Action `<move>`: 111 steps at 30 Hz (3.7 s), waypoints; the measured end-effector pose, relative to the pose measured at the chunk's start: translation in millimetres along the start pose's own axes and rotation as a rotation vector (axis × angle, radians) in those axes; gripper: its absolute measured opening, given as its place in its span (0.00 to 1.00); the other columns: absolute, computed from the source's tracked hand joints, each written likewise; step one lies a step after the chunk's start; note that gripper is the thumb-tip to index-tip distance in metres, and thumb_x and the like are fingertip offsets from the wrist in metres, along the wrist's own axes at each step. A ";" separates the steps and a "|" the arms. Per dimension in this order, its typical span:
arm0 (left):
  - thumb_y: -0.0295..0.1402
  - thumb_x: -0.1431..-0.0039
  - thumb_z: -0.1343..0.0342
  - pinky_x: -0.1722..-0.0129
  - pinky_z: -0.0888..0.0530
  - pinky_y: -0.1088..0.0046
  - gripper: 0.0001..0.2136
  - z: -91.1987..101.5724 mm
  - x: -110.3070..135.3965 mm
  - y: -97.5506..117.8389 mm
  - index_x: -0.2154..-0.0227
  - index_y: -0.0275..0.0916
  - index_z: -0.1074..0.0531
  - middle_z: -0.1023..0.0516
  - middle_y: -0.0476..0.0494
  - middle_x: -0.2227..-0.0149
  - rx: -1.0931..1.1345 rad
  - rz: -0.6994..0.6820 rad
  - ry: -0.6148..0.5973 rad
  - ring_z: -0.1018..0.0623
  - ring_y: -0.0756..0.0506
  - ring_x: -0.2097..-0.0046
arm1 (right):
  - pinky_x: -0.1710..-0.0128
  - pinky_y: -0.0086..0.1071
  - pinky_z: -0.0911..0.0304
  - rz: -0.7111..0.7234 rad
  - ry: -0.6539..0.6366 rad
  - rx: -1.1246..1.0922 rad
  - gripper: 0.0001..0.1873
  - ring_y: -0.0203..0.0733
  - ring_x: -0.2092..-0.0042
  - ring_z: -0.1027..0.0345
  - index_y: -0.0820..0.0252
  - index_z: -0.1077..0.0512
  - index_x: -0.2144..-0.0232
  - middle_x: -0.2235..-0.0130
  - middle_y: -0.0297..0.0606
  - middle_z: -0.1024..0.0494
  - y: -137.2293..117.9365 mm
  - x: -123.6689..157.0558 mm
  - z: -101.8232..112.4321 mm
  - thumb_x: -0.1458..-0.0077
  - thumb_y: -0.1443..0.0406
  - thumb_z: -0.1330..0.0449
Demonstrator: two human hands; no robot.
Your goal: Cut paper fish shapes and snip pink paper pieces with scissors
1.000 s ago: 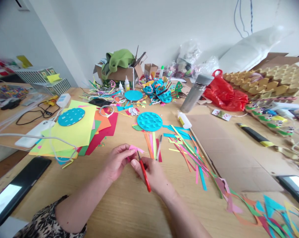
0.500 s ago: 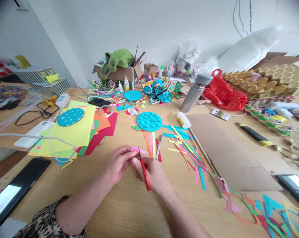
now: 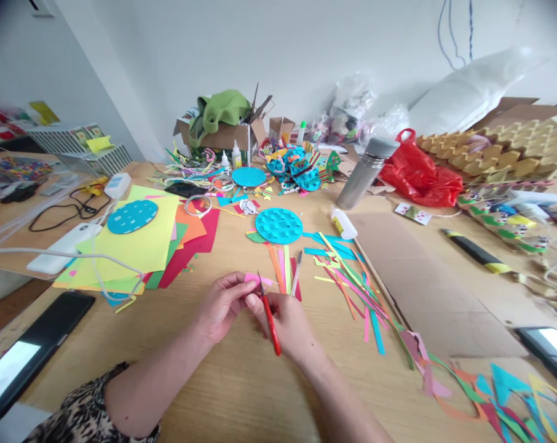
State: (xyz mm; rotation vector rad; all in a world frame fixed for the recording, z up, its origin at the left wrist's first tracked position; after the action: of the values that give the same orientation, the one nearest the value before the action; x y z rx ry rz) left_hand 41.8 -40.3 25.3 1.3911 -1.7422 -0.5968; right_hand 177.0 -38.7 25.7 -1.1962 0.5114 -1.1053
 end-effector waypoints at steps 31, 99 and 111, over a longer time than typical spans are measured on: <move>0.35 0.62 0.30 0.69 0.35 0.73 0.12 -1.2 0.6 -0.4 0.78 0.34 0.25 0.26 0.46 0.76 -0.011 0.032 0.013 0.30 0.51 0.73 | 0.83 0.26 0.46 -0.043 -0.006 0.007 0.33 0.35 0.83 0.36 0.60 0.34 0.78 0.84 0.34 0.32 -5.8 2.5 -0.8 0.47 0.37 0.50; 0.34 0.59 0.34 0.70 0.36 0.73 0.08 1.1 -0.6 5.8 0.79 0.34 0.26 0.27 0.47 0.78 -0.113 0.031 -0.029 0.30 0.51 0.73 | 0.81 0.27 0.43 -0.030 -0.025 0.081 0.32 0.37 0.82 0.35 0.59 0.35 0.81 0.85 0.38 0.29 -9.3 5.6 -0.6 0.42 0.40 0.52; 0.33 0.57 0.35 0.69 0.36 0.73 0.07 5.7 -4.3 1.9 0.79 0.34 0.26 0.27 0.47 0.77 -0.162 0.030 -0.071 0.31 0.51 0.73 | 0.80 0.26 0.45 0.015 -0.010 0.122 0.32 0.35 0.81 0.37 0.59 0.36 0.82 0.84 0.37 0.29 -5.7 5.1 0.3 0.40 0.42 0.53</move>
State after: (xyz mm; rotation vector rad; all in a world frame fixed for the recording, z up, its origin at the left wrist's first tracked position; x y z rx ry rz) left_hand 36.3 -36.4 22.3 1.2431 -1.7267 -0.7611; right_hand 177.1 -42.9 32.2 -1.0900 0.4381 -1.1019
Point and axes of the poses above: each hand's wrist, its own x-axis away from the middle knuckle, its own z-axis out of the back of the hand, y = z × x, the point moved 2 cm from there along -x, towards the middle knuckle
